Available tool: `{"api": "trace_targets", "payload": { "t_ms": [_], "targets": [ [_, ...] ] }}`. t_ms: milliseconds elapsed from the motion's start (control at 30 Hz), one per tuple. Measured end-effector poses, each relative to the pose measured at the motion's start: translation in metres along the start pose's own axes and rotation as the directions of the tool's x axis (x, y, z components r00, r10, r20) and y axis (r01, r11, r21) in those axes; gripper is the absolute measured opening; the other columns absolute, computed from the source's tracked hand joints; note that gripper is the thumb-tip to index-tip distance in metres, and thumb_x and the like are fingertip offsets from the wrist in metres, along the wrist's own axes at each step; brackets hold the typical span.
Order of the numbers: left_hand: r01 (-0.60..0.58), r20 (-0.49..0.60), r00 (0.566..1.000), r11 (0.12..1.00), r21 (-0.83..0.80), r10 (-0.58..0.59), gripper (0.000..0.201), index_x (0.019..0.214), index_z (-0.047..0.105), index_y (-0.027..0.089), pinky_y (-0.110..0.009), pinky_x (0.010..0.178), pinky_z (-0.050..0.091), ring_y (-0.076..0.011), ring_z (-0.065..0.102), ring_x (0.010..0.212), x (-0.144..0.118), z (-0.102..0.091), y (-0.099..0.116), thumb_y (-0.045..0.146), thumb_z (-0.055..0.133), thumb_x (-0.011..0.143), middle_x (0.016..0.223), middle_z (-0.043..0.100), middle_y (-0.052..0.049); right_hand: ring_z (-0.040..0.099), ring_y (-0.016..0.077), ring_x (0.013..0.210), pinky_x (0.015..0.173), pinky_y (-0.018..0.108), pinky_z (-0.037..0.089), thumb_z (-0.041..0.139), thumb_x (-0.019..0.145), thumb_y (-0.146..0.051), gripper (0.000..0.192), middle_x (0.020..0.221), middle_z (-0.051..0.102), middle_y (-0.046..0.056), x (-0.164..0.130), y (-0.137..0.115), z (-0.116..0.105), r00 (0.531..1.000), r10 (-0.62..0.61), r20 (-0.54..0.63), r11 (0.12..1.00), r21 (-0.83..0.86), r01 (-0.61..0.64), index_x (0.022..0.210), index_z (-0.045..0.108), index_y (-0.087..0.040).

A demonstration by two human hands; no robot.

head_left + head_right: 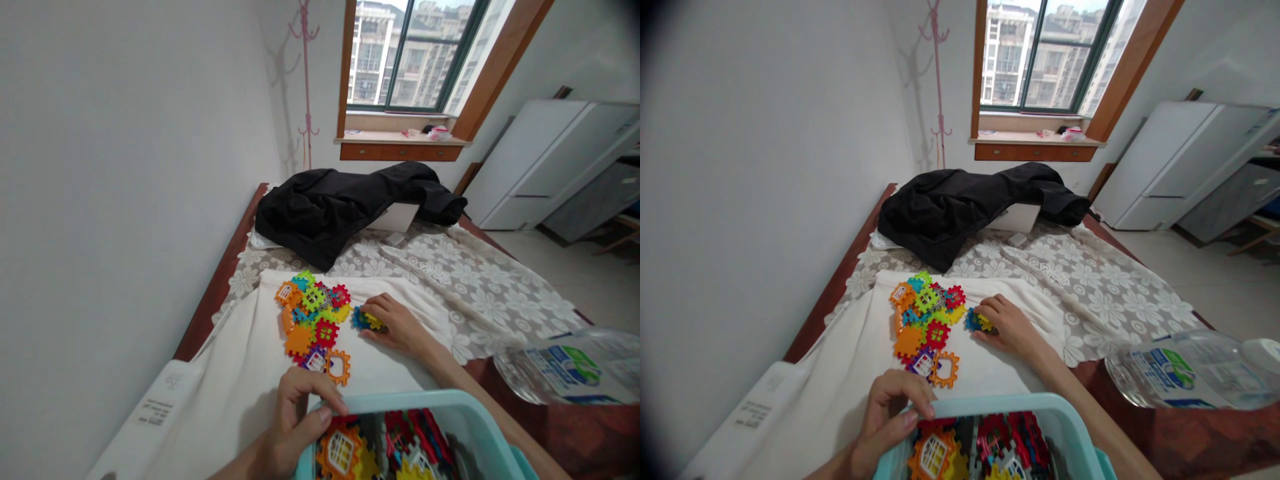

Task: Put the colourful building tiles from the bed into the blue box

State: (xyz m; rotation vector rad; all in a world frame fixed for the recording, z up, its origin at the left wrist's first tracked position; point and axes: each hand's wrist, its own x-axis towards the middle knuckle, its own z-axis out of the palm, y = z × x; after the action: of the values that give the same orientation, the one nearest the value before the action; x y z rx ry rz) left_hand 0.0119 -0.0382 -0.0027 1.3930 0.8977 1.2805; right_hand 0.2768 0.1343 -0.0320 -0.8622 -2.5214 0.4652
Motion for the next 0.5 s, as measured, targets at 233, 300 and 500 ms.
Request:
{"api": "trace_targets", "payload": {
  "t_ms": [233, 300, 500],
  "targets": [
    [-0.008, 0.001, 1.0, 1.0, 0.024, 0.008, 0.013, 0.103, 0.073, 0.023, -0.029, 0.083, 0.047, -0.0191, 0.068, 0.088, -0.012, 0.012, -0.006, 0.031, 0.063, 0.098, 0.096, 0.073, -0.004, 0.064, 0.0325, 0.112, 0.095, 0.05, 0.058, 0.074, 0.093, -0.043, 0.043, 0.124, 0.068, 0.014, -0.003, 0.005, 0.005, 0.999, 0.036, -0.038, 0.999, 0.013, -0.036, 0.131, 0.064, -0.026],
    [-0.008, -0.003, 1.0, 1.0, -0.008, 0.008, 0.012, 0.105, 0.072, 0.024, -0.029, 0.082, 0.048, -0.0187, 0.068, 0.088, -0.013, 0.016, -0.005, 0.03, 0.064, 0.098, 0.096, 0.073, -0.004, 0.064, 0.0328, 0.114, 0.097, 0.05, 0.056, 0.073, 0.094, -0.046, 0.041, 0.125, 0.068, 0.014, -0.002, 0.004, 0.007, 0.998, 0.042, -0.036, 0.998, 0.045, -0.04, 0.129, 0.065, -0.026],
    [0.054, -0.019, 0.998, 0.997, -0.056, -0.055, 0.016, 0.101, 0.075, 0.021, -0.029, 0.081, 0.047, -0.0196, 0.067, 0.087, -0.009, 0.021, -0.002, 0.035, 0.069, 0.095, 0.093, 0.073, -0.005, 0.069, 0.0295, 0.1, 0.089, 0.044, 0.057, 0.063, 0.091, -0.071, 0.052, 0.11, 0.071, 0.011, -0.006, -0.007, -0.011, 0.966, 0.245, -0.088, 0.835, 0.526, -0.164, 0.114, 0.068, -0.024]
  ]
}}
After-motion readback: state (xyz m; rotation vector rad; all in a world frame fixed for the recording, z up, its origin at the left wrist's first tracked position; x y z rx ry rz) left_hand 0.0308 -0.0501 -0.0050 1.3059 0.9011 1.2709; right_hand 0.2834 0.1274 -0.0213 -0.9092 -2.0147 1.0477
